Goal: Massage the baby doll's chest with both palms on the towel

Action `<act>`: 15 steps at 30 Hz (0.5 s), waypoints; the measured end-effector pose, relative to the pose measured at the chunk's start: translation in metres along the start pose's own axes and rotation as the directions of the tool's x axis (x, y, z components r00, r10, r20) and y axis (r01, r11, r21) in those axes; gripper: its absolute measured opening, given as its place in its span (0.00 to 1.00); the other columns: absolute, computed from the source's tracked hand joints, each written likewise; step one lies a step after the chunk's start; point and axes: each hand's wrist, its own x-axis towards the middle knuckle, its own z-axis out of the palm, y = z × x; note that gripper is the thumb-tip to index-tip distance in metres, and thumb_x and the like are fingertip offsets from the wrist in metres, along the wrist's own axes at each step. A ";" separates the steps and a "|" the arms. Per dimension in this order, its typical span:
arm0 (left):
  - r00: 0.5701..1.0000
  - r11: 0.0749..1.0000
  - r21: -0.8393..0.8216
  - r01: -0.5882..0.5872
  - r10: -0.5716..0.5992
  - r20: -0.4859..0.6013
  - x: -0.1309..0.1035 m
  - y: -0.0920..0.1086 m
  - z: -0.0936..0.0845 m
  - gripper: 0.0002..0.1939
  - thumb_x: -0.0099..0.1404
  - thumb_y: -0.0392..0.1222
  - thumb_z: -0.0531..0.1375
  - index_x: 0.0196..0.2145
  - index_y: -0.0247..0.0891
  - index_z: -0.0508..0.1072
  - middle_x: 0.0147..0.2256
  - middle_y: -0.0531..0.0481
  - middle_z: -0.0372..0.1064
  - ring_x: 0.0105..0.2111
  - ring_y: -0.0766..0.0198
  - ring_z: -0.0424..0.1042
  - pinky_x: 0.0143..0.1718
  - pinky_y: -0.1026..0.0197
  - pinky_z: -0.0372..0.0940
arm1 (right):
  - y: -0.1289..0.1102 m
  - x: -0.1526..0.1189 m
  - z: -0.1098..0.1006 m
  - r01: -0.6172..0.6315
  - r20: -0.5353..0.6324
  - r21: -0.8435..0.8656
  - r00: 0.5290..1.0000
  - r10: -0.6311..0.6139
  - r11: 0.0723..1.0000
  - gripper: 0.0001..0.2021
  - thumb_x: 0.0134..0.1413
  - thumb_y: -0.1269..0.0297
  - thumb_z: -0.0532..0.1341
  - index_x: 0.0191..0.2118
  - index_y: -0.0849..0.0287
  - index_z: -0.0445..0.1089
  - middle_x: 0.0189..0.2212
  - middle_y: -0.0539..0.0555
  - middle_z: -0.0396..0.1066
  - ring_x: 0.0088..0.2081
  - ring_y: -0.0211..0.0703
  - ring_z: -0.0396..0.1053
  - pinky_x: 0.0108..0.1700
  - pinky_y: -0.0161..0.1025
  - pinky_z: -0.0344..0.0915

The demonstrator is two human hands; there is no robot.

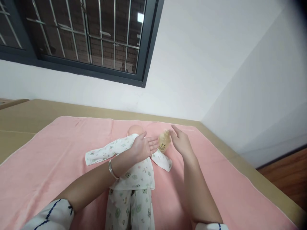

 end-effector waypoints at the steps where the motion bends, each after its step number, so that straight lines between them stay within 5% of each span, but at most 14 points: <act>1: 1.000 0.995 -0.092 0.026 -0.026 0.002 0.008 0.005 0.005 0.36 0.69 0.57 0.39 0.59 0.25 0.62 0.60 0.29 0.60 0.57 0.52 0.67 0.57 0.51 0.63 | -0.001 0.000 0.006 0.020 0.024 -0.016 1.000 -0.019 1.000 0.26 0.63 0.57 0.48 0.61 0.65 0.63 0.61 0.62 0.62 0.63 0.54 0.57 0.64 0.53 0.53; 8: 0.993 0.931 -0.363 -0.027 -0.018 -0.119 0.053 0.024 0.026 0.37 0.68 0.57 0.42 0.64 0.24 0.53 0.59 0.28 0.60 0.53 0.53 0.70 0.43 0.58 0.72 | -0.006 -0.001 0.039 0.068 0.048 -0.184 0.997 -0.060 0.981 0.28 0.65 0.58 0.43 0.65 0.71 0.53 0.62 0.68 0.58 0.65 0.57 0.52 0.62 0.54 0.53; 15: 0.988 0.902 -0.430 -0.034 -0.034 -0.149 0.072 0.021 0.020 0.35 0.69 0.56 0.43 0.62 0.23 0.56 0.55 0.29 0.63 0.46 0.54 0.73 0.38 0.59 0.73 | -0.012 -0.001 0.051 0.132 -0.010 -0.392 0.989 -0.148 0.910 0.23 0.65 0.64 0.43 0.56 0.71 0.64 0.55 0.71 0.67 0.61 0.58 0.59 0.63 0.57 0.46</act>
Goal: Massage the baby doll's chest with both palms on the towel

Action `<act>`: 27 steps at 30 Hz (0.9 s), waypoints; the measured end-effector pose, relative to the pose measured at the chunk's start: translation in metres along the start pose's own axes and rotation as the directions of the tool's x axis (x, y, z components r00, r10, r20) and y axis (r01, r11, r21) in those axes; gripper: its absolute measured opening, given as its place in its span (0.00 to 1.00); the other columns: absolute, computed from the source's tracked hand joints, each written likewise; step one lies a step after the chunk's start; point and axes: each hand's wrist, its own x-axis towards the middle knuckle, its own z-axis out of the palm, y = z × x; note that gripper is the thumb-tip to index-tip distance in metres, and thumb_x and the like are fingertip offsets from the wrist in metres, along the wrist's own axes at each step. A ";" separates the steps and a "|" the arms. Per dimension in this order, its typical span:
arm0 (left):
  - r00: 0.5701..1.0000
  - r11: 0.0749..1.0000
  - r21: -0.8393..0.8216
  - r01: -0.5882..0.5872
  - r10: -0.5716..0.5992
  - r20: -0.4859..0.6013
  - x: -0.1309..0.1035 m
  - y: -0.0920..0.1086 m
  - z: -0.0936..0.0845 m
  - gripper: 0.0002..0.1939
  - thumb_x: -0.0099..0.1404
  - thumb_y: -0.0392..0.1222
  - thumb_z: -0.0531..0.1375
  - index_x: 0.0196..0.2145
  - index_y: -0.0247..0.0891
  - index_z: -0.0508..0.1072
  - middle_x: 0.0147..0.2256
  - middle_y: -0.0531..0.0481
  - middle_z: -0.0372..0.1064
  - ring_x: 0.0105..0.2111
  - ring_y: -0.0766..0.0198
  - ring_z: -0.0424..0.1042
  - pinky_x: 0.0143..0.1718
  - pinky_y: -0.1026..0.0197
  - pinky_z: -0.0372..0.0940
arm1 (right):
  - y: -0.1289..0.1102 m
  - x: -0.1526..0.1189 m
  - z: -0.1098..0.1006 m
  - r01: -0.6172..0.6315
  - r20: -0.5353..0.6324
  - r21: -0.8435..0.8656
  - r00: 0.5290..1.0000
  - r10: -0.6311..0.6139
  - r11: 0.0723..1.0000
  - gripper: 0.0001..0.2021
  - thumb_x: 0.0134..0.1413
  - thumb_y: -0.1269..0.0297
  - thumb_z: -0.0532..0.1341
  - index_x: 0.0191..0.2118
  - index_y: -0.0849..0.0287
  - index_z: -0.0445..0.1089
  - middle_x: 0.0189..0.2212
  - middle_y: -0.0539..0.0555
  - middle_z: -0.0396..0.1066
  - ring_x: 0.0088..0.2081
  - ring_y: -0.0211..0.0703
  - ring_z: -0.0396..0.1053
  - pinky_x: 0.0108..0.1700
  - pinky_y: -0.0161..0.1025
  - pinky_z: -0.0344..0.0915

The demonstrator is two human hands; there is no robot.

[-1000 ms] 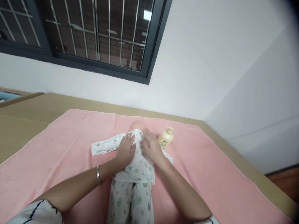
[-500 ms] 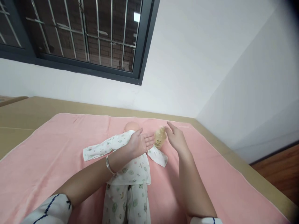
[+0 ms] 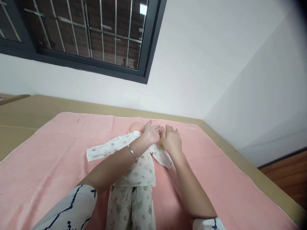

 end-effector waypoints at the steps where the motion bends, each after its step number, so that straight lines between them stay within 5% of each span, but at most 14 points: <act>1: 1.000 1.000 -0.001 0.002 -0.002 -0.009 -0.002 -0.001 -0.002 0.35 0.69 0.56 0.44 0.61 0.24 0.57 0.54 0.30 0.65 0.46 0.54 0.73 0.38 0.58 0.73 | -0.001 -0.001 0.001 0.002 0.003 -0.019 1.000 -0.002 1.000 0.23 0.65 0.63 0.43 0.56 0.72 0.65 0.56 0.72 0.65 0.62 0.59 0.58 0.64 0.58 0.45; 7: 0.993 0.999 0.038 0.016 -0.020 0.120 -0.053 -0.013 -0.008 0.31 0.71 0.53 0.41 0.57 0.25 0.63 0.49 0.33 0.70 0.49 0.53 0.73 0.50 0.54 0.69 | -0.013 -0.010 0.009 -0.032 0.071 0.047 0.997 0.029 0.998 0.25 0.67 0.56 0.43 0.53 0.67 0.69 0.66 0.70 0.49 0.69 0.65 0.38 0.63 0.70 0.33; 10: 0.972 0.996 0.090 0.015 -0.035 0.231 -0.084 -0.011 -0.013 0.30 0.71 0.54 0.40 0.57 0.31 0.65 0.51 0.37 0.70 0.52 0.52 0.71 0.57 0.50 0.63 | -0.032 -0.025 0.009 0.037 0.096 0.218 0.994 -0.060 0.975 0.28 0.68 0.54 0.40 0.63 0.67 0.57 0.67 0.67 0.46 0.70 0.59 0.35 0.65 0.67 0.31; 13: 0.972 0.987 0.163 0.009 -0.047 0.229 -0.100 -0.002 -0.028 0.32 0.69 0.59 0.41 0.58 0.34 0.66 0.54 0.39 0.69 0.56 0.50 0.68 0.60 0.47 0.59 | -0.062 -0.055 0.004 0.135 0.065 0.341 0.984 -0.167 0.930 0.30 0.67 0.53 0.42 0.68 0.66 0.47 0.69 0.62 0.39 0.70 0.58 0.29 0.67 0.63 0.34; 16: 0.987 0.976 0.216 -0.033 -0.002 0.160 -0.105 0.005 -0.048 0.33 0.68 0.61 0.41 0.58 0.36 0.65 0.58 0.39 0.65 0.60 0.51 0.63 0.62 0.47 0.56 | -0.086 -0.087 -0.001 0.378 0.105 0.425 0.882 -0.460 0.822 0.36 0.65 0.52 0.48 0.70 0.66 0.37 0.70 0.59 0.33 0.70 0.59 0.27 0.69 0.60 0.38; 20: 0.992 0.974 0.219 -0.050 0.023 0.121 -0.122 0.001 -0.057 0.30 0.70 0.58 0.43 0.60 0.37 0.63 0.60 0.42 0.63 0.64 0.53 0.54 0.64 0.49 0.51 | -0.091 -0.095 0.000 0.490 0.094 0.477 0.797 -0.597 0.730 0.36 0.67 0.53 0.46 0.70 0.65 0.29 0.70 0.60 0.32 0.70 0.57 0.28 0.68 0.63 0.39; 22: 0.993 0.981 0.193 -0.028 0.004 0.121 -0.137 -0.004 -0.053 0.28 0.71 0.55 0.43 0.60 0.39 0.63 0.59 0.45 0.64 0.64 0.53 0.54 0.64 0.49 0.50 | -0.084 -0.084 0.004 0.496 0.046 0.473 0.811 -0.583 0.728 0.31 0.68 0.56 0.42 0.70 0.61 0.30 0.70 0.58 0.34 0.70 0.55 0.29 0.68 0.65 0.36; 27: 0.939 0.989 0.145 0.036 -0.083 0.334 -0.166 -0.002 -0.044 0.29 0.72 0.57 0.40 0.61 0.40 0.62 0.57 0.45 0.65 0.61 0.53 0.60 0.64 0.49 0.51 | -0.075 -0.072 0.005 0.453 -0.090 0.416 0.883 -0.460 0.788 0.30 0.69 0.55 0.38 0.70 0.57 0.26 0.71 0.57 0.28 0.70 0.57 0.25 0.66 0.69 0.31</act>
